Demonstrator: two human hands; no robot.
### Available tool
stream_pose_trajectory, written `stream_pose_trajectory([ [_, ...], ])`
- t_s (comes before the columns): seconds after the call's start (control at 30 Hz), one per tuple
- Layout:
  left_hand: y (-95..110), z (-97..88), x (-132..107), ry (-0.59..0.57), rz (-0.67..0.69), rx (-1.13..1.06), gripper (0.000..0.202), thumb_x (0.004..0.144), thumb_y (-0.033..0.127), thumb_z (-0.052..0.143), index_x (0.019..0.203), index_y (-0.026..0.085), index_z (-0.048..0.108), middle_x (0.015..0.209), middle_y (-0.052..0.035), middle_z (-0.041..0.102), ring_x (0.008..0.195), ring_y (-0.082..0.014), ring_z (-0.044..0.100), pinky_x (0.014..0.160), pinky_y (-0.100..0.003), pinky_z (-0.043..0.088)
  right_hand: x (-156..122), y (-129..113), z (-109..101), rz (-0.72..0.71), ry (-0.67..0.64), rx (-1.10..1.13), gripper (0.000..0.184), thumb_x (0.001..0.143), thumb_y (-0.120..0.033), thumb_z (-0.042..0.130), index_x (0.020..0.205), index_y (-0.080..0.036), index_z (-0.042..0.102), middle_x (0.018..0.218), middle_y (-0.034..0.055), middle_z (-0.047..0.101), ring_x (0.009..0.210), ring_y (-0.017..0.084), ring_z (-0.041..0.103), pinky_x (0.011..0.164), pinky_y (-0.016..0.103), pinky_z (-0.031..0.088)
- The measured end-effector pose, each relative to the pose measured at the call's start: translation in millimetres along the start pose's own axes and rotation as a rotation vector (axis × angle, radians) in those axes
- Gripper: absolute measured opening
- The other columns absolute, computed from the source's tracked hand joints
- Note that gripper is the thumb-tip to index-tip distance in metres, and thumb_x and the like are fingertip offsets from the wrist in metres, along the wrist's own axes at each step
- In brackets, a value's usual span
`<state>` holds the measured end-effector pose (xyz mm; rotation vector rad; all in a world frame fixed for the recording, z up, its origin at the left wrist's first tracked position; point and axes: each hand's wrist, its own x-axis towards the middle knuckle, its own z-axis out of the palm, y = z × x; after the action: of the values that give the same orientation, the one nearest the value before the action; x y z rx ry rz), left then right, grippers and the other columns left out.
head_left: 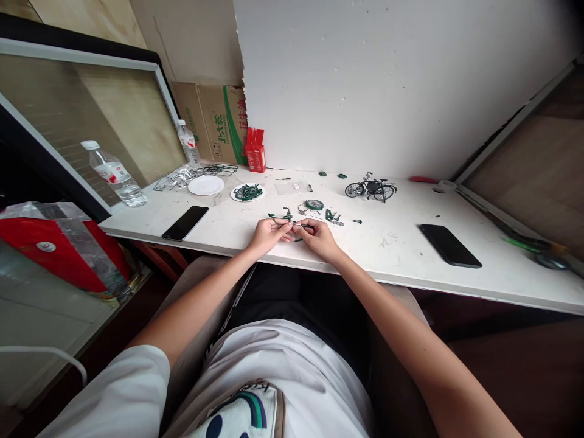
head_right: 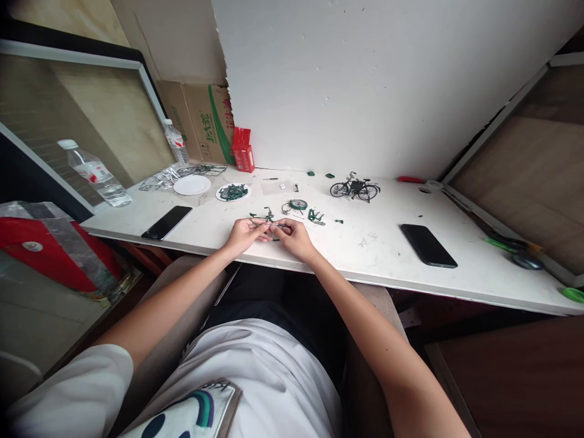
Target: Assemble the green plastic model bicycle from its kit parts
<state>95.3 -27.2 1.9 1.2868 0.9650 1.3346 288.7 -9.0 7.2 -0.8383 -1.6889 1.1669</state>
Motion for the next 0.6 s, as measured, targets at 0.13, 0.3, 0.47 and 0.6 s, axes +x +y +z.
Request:
stream_pose_trajectory([
  [0.13, 0.4, -0.4, -0.3, -0.017, 0.007, -0.001, 0.065, 0.07, 0.061, 0.093, 0.102, 0.008, 0.073, 0.093, -0.0161, 0.082, 0.073, -0.0258, 0.081, 0.067, -0.033, 0.067, 0.0, -0.1, -0.5, 0.011, 0.007, -0.01, 0.052, 0.079, -0.069, 0.082, 0.099, -0.021, 0.078, 0.079, 0.0054, 0.075, 0.077, 0.022, 0.071, 0.068, 0.032, 0.057],
  [0.3, 0.2, -0.3, 0.5, -0.034, 0.002, 0.004, 0.064, 0.07, 0.061, 0.093, 0.102, 0.009, 0.074, 0.094, -0.0165, 0.082, 0.074, -0.0261, 0.081, 0.067, -0.034, 0.067, -0.6, -1.9, -0.6, 0.008, 0.026, -0.011, 0.053, 0.08, -0.07, 0.081, 0.1, -0.021, 0.078, 0.082, 0.0071, 0.076, 0.083, 0.025, 0.072, 0.07, 0.035, 0.059],
  [0.47, 0.3, -0.8, 1.0, -0.039, -0.001, 0.012, 0.065, 0.069, 0.061, 0.093, 0.101, 0.008, 0.074, 0.095, -0.0171, 0.082, 0.073, -0.0256, 0.081, 0.067, -0.034, 0.067, -1.2, -4.0, 0.4, 0.001, 0.021, 0.028, 0.051, 0.08, -0.068, 0.082, 0.099, -0.021, 0.077, 0.098, 0.0092, 0.08, 0.093, 0.026, 0.075, 0.08, 0.036, 0.061],
  [0.6, 1.5, -0.8, 0.2, -0.035, -0.003, 0.014, 0.063, 0.07, 0.06, 0.093, 0.1, 0.008, 0.074, 0.094, -0.016, 0.082, 0.073, -0.0258, 0.081, 0.068, -0.034, 0.068, -1.9, -4.5, 0.7, -0.012, 0.0, 0.043, 0.048, 0.083, -0.065, 0.081, 0.1, -0.021, 0.076, 0.102, 0.009, 0.081, 0.095, 0.024, 0.075, 0.084, 0.036, 0.061],
])
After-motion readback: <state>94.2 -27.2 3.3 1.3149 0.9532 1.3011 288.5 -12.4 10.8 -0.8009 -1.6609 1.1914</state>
